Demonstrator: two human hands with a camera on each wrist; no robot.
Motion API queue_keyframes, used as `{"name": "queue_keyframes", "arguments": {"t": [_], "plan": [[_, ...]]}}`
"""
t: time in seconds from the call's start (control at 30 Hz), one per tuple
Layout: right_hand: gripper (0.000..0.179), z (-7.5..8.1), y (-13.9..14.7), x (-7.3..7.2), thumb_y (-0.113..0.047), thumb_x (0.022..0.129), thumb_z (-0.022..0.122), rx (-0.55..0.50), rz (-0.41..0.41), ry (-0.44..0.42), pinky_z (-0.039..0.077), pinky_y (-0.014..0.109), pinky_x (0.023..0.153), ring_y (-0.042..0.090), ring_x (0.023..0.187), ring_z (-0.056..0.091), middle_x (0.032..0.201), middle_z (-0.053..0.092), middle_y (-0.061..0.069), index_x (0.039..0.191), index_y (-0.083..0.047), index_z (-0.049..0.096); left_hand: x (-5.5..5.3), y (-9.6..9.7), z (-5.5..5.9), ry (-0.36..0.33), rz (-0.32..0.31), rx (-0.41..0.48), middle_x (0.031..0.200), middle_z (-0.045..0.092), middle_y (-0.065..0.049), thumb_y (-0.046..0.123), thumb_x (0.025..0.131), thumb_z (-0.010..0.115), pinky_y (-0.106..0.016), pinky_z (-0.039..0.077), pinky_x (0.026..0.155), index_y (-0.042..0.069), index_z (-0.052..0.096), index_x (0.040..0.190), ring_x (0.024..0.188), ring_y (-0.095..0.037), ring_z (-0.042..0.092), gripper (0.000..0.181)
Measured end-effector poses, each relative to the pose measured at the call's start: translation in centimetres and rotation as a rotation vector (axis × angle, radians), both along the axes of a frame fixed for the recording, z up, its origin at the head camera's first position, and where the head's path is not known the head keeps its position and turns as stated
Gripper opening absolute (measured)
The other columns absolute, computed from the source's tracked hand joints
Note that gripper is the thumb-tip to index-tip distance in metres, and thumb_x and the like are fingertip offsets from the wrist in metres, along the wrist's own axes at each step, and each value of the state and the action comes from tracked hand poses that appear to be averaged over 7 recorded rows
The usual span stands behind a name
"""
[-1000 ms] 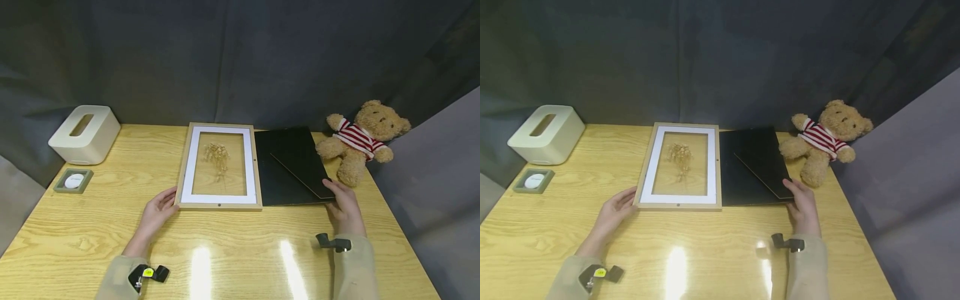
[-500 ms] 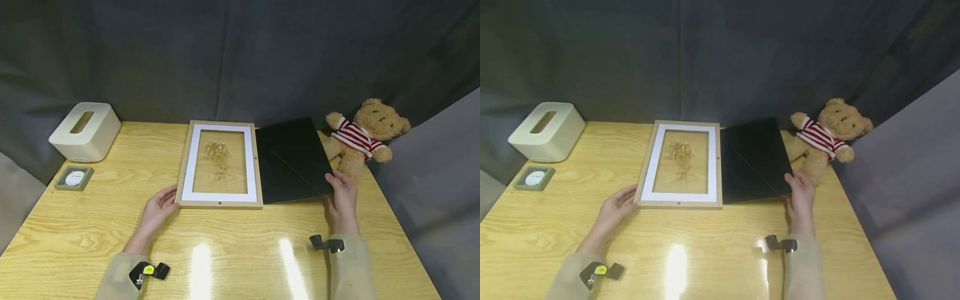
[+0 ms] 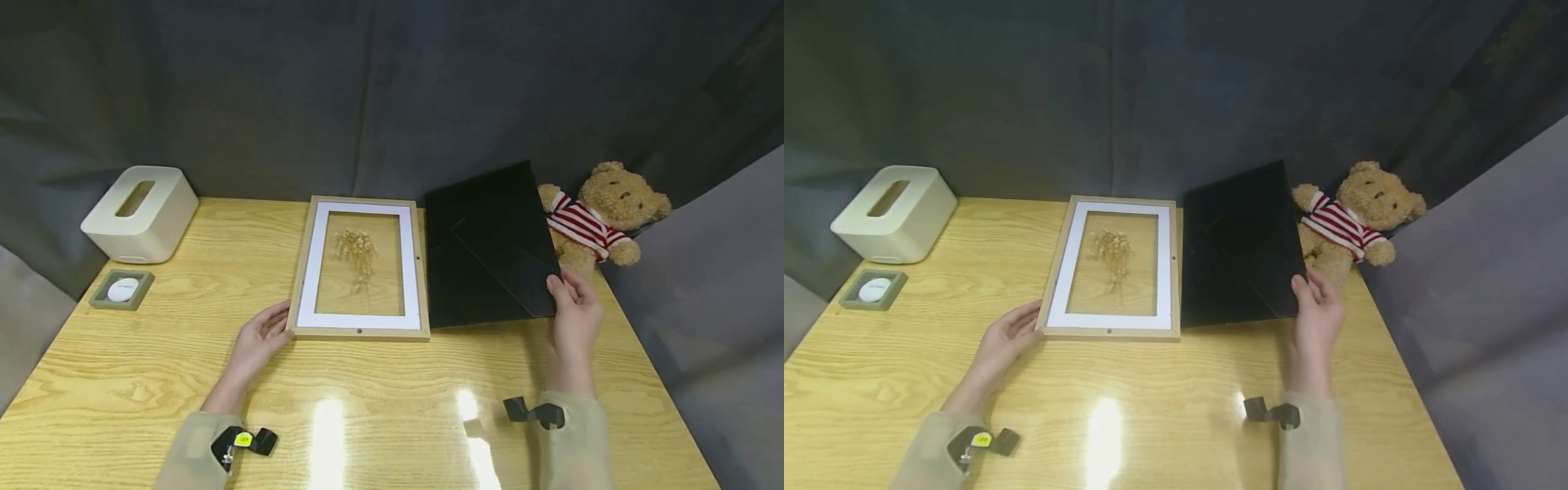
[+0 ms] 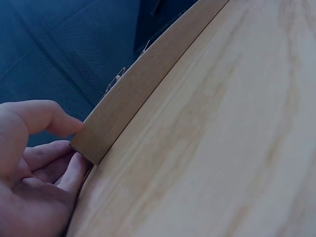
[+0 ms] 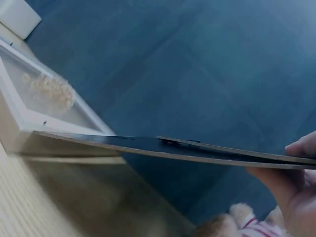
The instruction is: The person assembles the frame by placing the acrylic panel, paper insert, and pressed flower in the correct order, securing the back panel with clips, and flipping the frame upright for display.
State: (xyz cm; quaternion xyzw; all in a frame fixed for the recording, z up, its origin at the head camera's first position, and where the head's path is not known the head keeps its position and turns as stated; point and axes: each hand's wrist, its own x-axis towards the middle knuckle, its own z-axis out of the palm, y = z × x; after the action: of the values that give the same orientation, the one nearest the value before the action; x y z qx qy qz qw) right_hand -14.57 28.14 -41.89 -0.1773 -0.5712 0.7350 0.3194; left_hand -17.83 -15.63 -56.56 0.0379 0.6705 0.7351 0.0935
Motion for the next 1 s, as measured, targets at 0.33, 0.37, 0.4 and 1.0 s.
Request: {"name": "queue_keyframes", "arguments": {"t": [0.33, 0.37, 0.4, 1.0], "plan": [[0.027, 0.7, -2.2, 1.7, 0.007, 0.086, 0.064, -0.043, 0.031, 0.138, 0.048, 0.020, 0.046, 0.012, 0.058, 0.060, 0.080, 0.067, 0.010, 0.113, 0.009, 0.064, 0.0, -0.1, 0.0, 0.024, -0.027, -0.011, 0.137, 0.044, -0.022, -0.003, 0.086, 0.066, -0.018, 0.044, 0.094, -0.006, 0.040, 0.140, 0.126, -0.033, 0.044, 0.060], [0.025, 0.5, -2.6, 1.6, 0.008, 0.086, 0.063, -0.035, 0.035, 0.144, 0.048, 0.020, 0.047, 0.012, 0.058, 0.060, 0.080, 0.067, 0.010, 0.111, 0.009, 0.065, 0.0, -0.1, 0.1, 0.024, -0.033, -0.014, 0.136, 0.045, -0.022, -0.002, 0.085, 0.067, -0.018, 0.045, 0.093, -0.005, 0.041, 0.139, 0.125, -0.033, 0.045, 0.060], [0.023, 0.3, -3.0, 1.5, 0.009, 0.087, 0.062, -0.035, 0.044, 0.155, 0.050, 0.020, 0.050, 0.013, 0.062, 0.061, 0.082, 0.068, 0.010, 0.109, 0.009, 0.066, 0.0, -0.1, 0.1, 0.026, -0.040, -0.020, 0.135, 0.045, -0.022, -0.001, 0.085, 0.068, -0.018, 0.045, 0.093, -0.005, 0.041, 0.139, 0.125, -0.033, 0.045, 0.061], [0.034, -6.4, -13.3, -1.9, -0.008, 0.094, 0.059, -0.023, 0.206, 0.005, 0.055, 0.022, 0.071, 0.014, 0.088, 0.064, 0.101, 0.065, 0.008, 0.125, 0.005, 0.054, -0.1, 0.0, -0.2, 0.027, -0.053, -0.040, 0.135, 0.047, -0.023, 0.000, 0.085, 0.069, -0.020, 0.045, 0.094, -0.004, 0.042, 0.140, 0.124, -0.033, 0.047, 0.061]]}}
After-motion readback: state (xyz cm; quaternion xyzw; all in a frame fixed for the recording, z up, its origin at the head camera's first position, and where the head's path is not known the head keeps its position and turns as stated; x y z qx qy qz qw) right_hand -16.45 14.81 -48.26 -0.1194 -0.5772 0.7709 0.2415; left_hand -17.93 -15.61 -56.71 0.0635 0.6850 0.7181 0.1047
